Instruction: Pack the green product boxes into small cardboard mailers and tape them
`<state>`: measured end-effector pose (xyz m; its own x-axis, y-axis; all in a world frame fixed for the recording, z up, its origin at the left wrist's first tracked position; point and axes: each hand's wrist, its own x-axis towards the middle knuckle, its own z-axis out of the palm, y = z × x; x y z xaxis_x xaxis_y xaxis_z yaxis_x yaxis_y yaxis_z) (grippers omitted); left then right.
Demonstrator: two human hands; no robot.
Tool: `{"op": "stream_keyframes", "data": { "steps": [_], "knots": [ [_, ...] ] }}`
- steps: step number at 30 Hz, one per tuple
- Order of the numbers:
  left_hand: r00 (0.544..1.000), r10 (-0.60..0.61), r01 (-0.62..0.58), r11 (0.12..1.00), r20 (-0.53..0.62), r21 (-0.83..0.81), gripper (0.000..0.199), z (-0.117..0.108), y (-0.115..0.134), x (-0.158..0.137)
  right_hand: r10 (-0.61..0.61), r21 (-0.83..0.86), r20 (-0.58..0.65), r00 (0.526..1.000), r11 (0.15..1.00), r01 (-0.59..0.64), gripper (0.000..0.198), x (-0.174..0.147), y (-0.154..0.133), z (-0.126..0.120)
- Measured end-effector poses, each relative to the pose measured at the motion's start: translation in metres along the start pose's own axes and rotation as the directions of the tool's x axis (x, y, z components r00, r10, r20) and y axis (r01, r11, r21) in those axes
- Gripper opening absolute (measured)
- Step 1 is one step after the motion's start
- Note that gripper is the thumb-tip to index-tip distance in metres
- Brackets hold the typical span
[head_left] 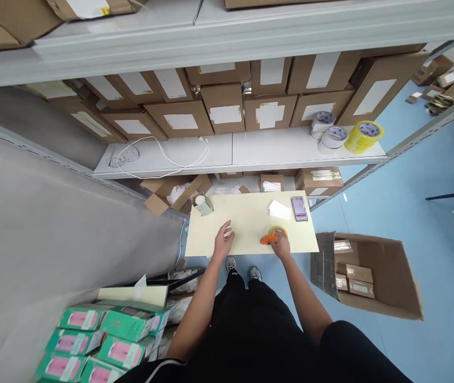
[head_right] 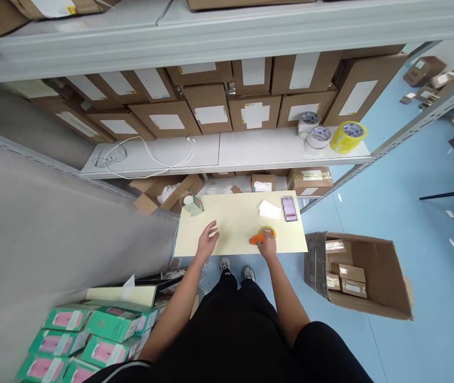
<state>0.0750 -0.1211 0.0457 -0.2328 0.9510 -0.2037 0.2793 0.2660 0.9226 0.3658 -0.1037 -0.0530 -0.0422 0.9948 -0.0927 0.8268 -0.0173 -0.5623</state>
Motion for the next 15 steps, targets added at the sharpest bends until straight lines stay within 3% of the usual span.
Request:
{"op": "stream_keyframes", "data": {
  "steps": [3, 8, 15],
  "knots": [
    [0.999, -0.021, 0.019, 0.997, -0.032, -0.075, 0.054, 0.001, -0.005, -0.007, 0.056, 0.245, -0.058, 0.997, 0.969, -0.040, 0.060, -0.004, -0.023, -0.008],
    [0.997, -0.035, 0.025, 0.991, -0.069, -0.132, 0.057, -0.015, -0.014, -0.036, -0.029, 0.506, 0.005, 1.000, 0.862, 0.023, 0.068, -0.003, -0.071, -0.015],
    [0.942, -0.072, -0.012, 0.969, -0.328, -0.248, 0.062, -0.083, -0.037, -0.112, -0.222, 0.687, 0.151, 0.963, 0.724, 0.060, 0.068, -0.004, -0.156, -0.001]
  ]
}}
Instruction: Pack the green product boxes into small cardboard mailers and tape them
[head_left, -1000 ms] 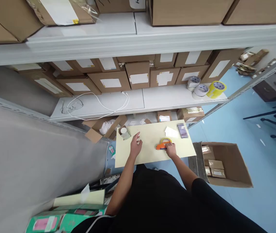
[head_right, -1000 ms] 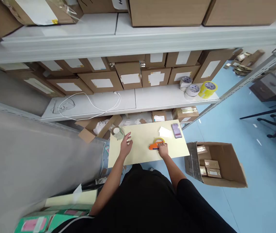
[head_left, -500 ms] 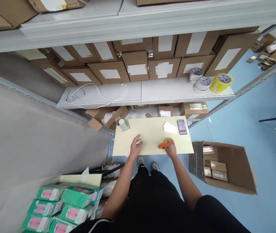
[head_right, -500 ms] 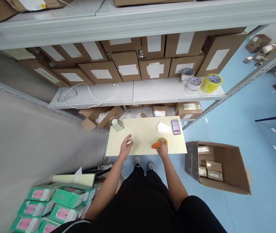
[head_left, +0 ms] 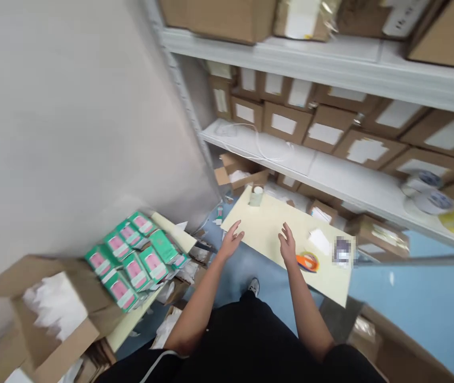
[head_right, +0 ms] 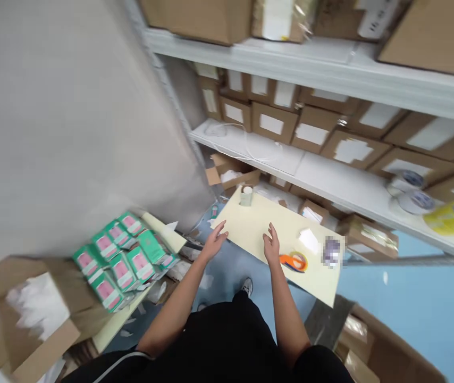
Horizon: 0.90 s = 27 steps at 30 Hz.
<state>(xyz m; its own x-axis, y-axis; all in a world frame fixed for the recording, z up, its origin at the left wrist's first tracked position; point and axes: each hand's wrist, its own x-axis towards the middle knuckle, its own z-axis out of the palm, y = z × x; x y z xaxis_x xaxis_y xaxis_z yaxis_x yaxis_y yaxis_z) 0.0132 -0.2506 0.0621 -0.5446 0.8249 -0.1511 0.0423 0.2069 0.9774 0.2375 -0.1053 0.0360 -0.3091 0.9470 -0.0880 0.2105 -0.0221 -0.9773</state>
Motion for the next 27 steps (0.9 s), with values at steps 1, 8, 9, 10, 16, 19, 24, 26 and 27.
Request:
{"op": "stream_keyframes", "data": {
  "steps": [1, 8, 9, 10, 16, 19, 24, 26, 27],
  "knots": [
    [0.999, -0.002, 0.000, 0.999, -0.044, -0.035, 0.064, -0.017, -0.001, -0.008, -0.024, 0.019, 0.029, 0.999, 1.000, 0.023, 0.068, 0.000, -0.007, 0.016],
    [0.942, -0.007, -0.083, 0.963, -0.335, -0.254, 0.070, -0.143, -0.009, -0.095, -0.129, 0.118, 0.326, 0.937, 0.988, 0.095, 0.071, -0.056, -0.059, 0.162],
    [0.926, -0.017, -0.094, 0.957, -0.378, -0.273, 0.069, -0.162, -0.011, -0.112, -0.137, 0.120, 0.379, 0.915, 0.988, 0.098, 0.071, -0.072, -0.065, 0.183],
    [0.906, -0.027, -0.106, 0.952, -0.421, -0.289, 0.068, -0.180, -0.014, -0.130, -0.143, 0.118, 0.432, 0.890, 0.988, 0.102, 0.071, -0.088, -0.071, 0.203],
    [0.769, -0.045, -0.193, 0.934, -0.637, -0.300, 0.066, -0.275, -0.048, -0.238, -0.167, 0.098, 0.679, 0.715, 0.986, 0.137, 0.074, -0.190, -0.094, 0.312],
    [0.697, -0.066, -0.217, 0.929, -0.714, -0.298, 0.066, -0.314, -0.069, -0.292, -0.152, 0.092, 0.771, 0.619, 0.988, 0.128, 0.078, -0.245, -0.098, 0.364],
    [0.559, -0.108, -0.216, 0.938, -0.822, -0.270, 0.066, -0.372, -0.092, -0.385, -0.164, 0.110, 0.872, 0.461, 0.984, 0.143, 0.075, -0.336, -0.100, 0.431],
    [0.491, -0.133, -0.206, 0.943, -0.861, -0.263, 0.065, -0.389, -0.097, -0.419, -0.174, 0.120, 0.902, 0.394, 0.980, 0.158, 0.074, -0.364, -0.102, 0.450],
    [0.453, -0.148, -0.201, 0.944, -0.879, -0.263, 0.065, -0.396, -0.099, -0.433, -0.177, 0.124, 0.915, 0.362, 0.979, 0.164, 0.073, -0.376, -0.103, 0.460]
  ]
}}
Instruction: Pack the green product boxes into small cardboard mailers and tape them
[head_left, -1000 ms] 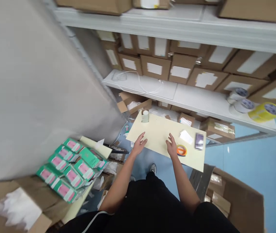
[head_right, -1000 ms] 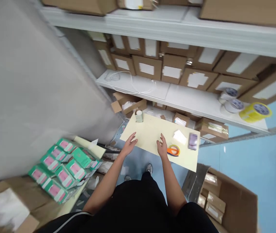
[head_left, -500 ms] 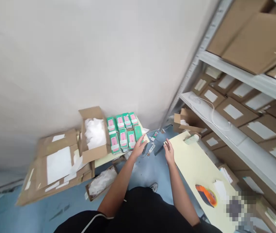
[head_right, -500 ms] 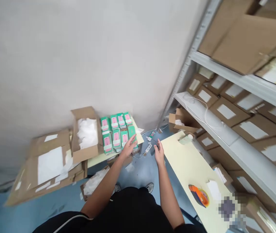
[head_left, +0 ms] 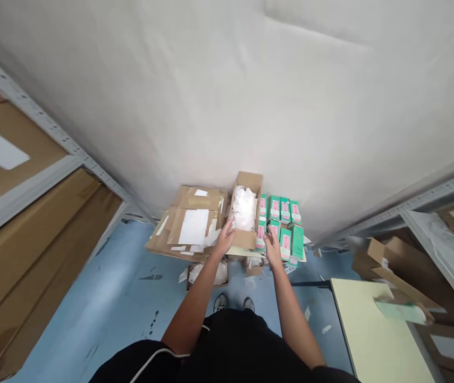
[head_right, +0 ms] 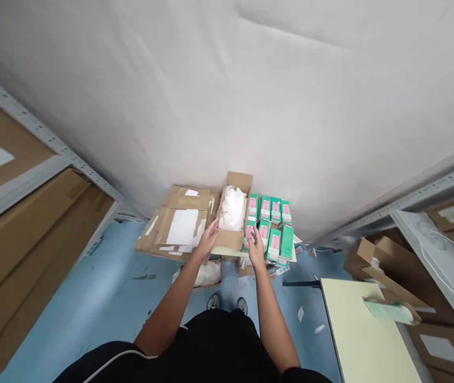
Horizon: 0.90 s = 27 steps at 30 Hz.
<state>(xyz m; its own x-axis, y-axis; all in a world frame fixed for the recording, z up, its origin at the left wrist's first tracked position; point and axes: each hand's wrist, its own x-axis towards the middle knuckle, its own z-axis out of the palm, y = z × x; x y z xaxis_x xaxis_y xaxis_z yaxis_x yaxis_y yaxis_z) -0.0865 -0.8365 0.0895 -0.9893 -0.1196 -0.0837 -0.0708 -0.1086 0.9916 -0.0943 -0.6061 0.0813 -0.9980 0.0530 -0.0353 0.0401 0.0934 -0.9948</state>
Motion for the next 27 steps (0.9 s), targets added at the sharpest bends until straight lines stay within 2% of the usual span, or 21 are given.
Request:
{"op": "stream_keyframes", "data": {
  "steps": [3, 6, 12, 17, 22, 25, 27],
  "knots": [
    [0.992, -0.006, 0.007, 1.000, -0.128, 0.011, 0.065, -0.034, 0.002, -0.004, -0.017, 0.005, 0.096, 0.995, 1.000, 0.016, 0.073, 0.015, -0.003, 0.035],
    [0.976, -0.028, 0.032, 0.999, -0.218, 0.014, 0.066, -0.053, 0.000, -0.011, -0.015, 0.030, 0.178, 0.984, 1.000, 0.009, 0.075, 0.030, -0.004, 0.066],
    [0.949, -0.097, 0.117, 0.992, -0.299, 0.047, 0.068, -0.094, 0.002, -0.023, 0.015, 0.073, 0.301, 0.953, 0.997, -0.039, 0.080, 0.047, -0.002, 0.126],
    [0.926, -0.122, 0.138, 0.990, -0.357, 0.019, 0.069, -0.130, 0.004, -0.022, 0.020, 0.076, 0.364, 0.931, 0.996, -0.051, 0.080, 0.050, -0.002, 0.164],
    [0.914, -0.142, 0.150, 0.989, -0.381, -0.007, 0.064, -0.172, -0.019, -0.008, 0.000, 0.005, 0.358, 0.934, 1.000, -0.002, 0.079, 0.047, 0.015, 0.202],
    [0.901, -0.186, 0.191, 0.981, -0.392, -0.027, 0.064, -0.206, -0.043, 0.006, -0.007, -0.151, 0.333, 0.943, 0.987, 0.061, 0.072, 0.040, 0.037, 0.226],
    [0.898, -0.199, 0.216, 0.976, -0.393, -0.002, 0.064, -0.231, -0.060, 0.015, 0.052, -0.292, 0.324, 0.945, 0.955, 0.048, 0.070, 0.037, 0.056, 0.242]
  ]
}}
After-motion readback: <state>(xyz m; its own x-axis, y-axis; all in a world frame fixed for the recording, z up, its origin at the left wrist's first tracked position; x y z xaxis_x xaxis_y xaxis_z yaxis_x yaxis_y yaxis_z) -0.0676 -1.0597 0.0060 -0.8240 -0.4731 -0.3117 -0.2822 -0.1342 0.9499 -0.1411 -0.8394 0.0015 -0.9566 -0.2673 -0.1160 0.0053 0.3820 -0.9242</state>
